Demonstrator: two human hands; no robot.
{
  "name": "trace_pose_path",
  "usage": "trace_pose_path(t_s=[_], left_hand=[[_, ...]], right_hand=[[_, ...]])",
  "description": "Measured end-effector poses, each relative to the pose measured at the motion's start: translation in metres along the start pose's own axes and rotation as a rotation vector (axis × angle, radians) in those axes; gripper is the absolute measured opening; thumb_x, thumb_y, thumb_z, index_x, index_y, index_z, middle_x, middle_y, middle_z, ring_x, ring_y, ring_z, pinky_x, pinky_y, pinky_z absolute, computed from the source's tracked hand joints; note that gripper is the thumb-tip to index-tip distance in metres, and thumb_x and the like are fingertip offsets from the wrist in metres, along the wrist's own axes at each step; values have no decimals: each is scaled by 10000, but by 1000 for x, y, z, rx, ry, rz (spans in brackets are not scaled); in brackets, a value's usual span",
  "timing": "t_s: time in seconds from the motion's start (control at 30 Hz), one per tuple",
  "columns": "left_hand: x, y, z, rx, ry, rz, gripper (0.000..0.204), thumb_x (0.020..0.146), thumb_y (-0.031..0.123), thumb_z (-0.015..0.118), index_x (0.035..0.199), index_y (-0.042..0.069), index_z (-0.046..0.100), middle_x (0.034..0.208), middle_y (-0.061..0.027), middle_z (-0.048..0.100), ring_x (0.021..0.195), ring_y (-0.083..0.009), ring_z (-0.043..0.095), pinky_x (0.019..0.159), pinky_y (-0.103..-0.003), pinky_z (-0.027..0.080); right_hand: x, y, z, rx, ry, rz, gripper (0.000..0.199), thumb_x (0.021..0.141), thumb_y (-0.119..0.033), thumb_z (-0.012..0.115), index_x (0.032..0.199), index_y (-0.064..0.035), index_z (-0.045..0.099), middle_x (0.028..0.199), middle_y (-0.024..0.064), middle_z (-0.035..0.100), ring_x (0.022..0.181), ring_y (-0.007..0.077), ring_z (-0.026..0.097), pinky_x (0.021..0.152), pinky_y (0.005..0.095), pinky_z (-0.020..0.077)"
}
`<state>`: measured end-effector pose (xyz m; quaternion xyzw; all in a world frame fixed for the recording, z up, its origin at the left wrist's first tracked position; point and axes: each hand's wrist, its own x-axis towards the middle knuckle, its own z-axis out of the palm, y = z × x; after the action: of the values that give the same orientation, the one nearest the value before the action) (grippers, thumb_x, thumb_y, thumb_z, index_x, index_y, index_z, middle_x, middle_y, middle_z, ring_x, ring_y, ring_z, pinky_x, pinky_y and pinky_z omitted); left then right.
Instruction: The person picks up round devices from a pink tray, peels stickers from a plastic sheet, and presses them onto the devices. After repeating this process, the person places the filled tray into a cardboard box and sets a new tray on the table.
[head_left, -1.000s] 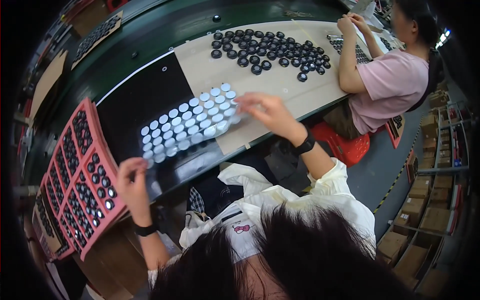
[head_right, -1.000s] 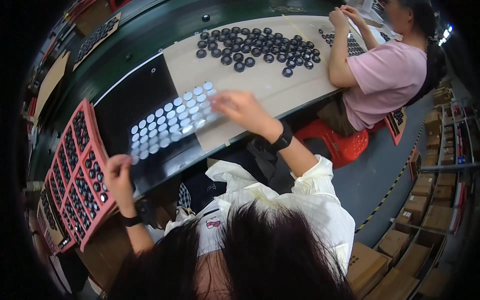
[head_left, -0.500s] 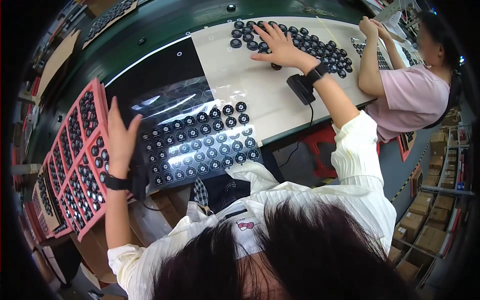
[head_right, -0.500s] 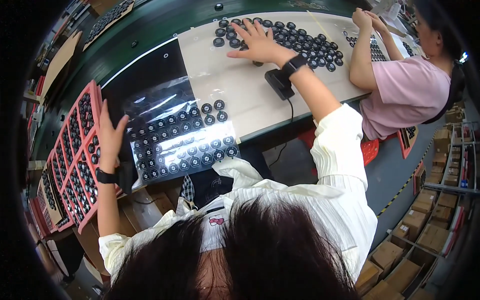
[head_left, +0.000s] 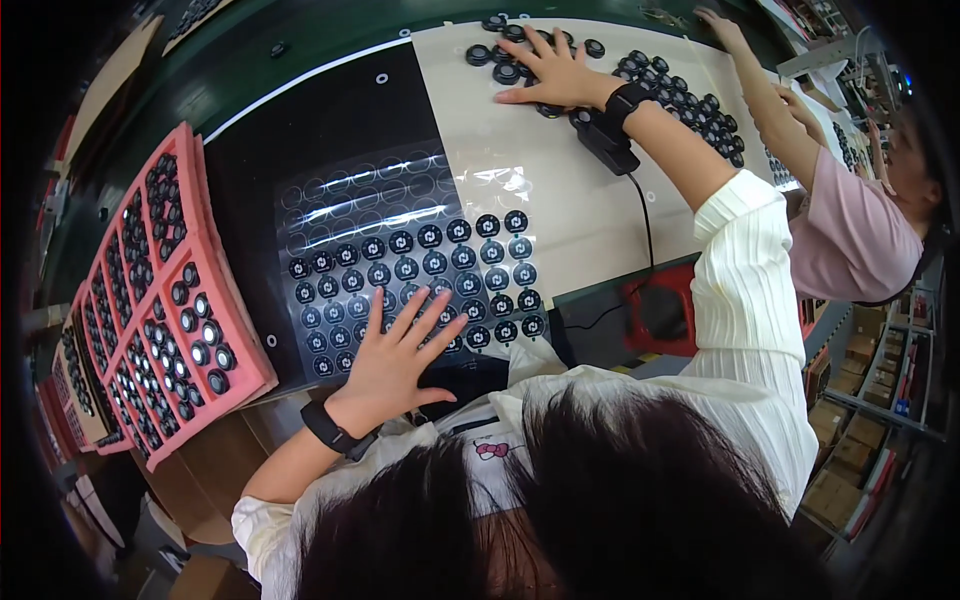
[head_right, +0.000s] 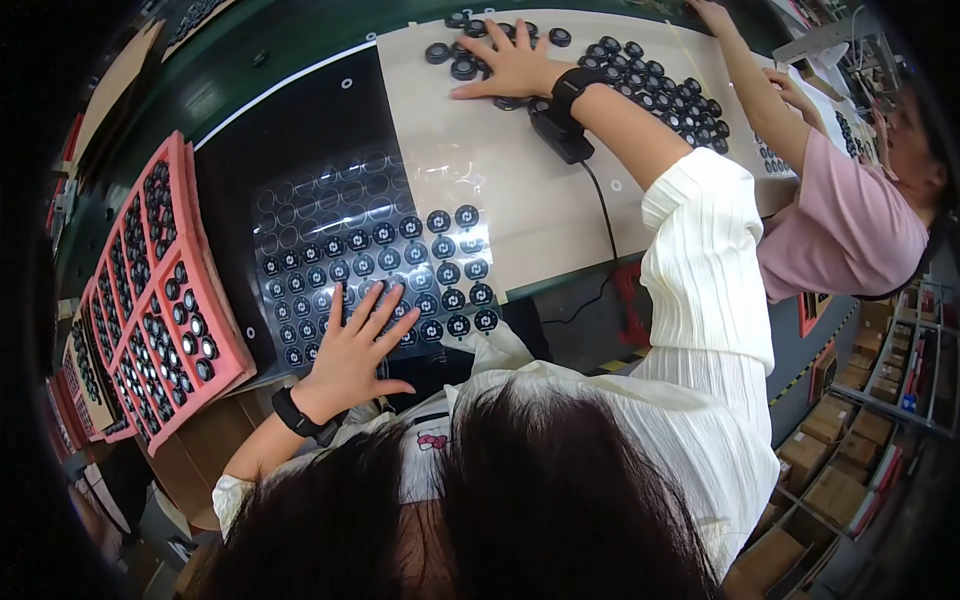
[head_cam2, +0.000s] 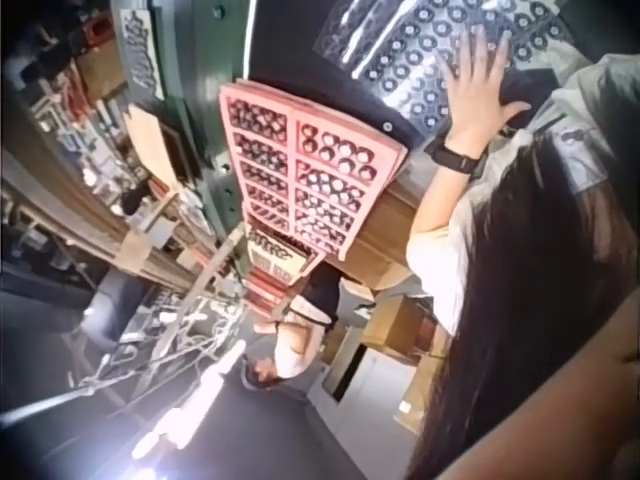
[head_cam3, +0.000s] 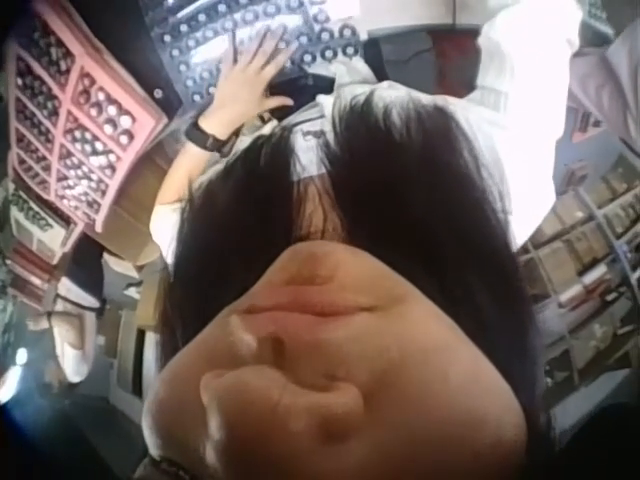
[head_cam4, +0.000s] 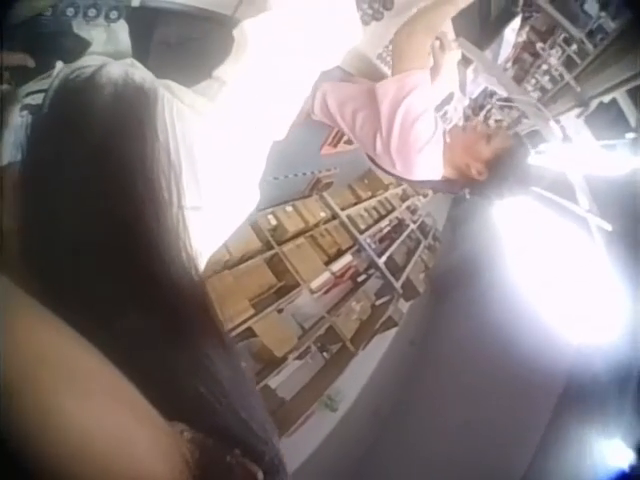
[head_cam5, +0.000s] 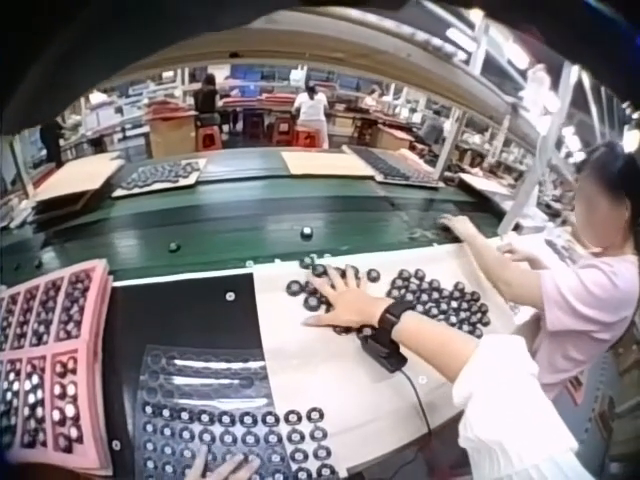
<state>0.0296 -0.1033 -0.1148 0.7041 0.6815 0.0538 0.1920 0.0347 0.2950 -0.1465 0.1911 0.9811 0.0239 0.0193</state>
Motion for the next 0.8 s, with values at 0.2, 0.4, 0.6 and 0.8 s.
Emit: trace_pose_path(t_s=[0.2,0.4,0.6,0.8], left_hand=[[4,2,1,-35,27,41,903,560,526,670,1311,174,313,1373,-110,240,1278,-294,185,993,-588,70],[1,17,4,-66,9,43,901,558,499,688,1310,173,314,1379,-103,226,1282,-287,180,987,-599,68],[-4,25,8,-90,22,34,877,578,469,690,1309,167,312,1381,-104,220,1284,-285,174,983,-606,67],[-1,14,-15,-249,-45,67,722,678,328,666,1290,138,334,1373,-129,225,1269,-307,211,1001,-566,122]], right_hand=[[-5,-71,-5,-10,69,-212,837,667,-726,439,1349,-331,158,1411,160,96,1268,452,41,964,621,56],[8,-99,-21,181,109,-355,826,697,-690,435,1351,-263,162,1394,158,119,1273,381,88,973,579,95],[53,-54,-38,114,65,-156,946,730,-536,562,1348,-10,75,1375,248,116,1266,359,179,1011,462,193],[33,-89,-42,252,-155,-214,936,732,-639,447,1357,-41,89,1380,267,64,1296,359,32,1032,468,79]])
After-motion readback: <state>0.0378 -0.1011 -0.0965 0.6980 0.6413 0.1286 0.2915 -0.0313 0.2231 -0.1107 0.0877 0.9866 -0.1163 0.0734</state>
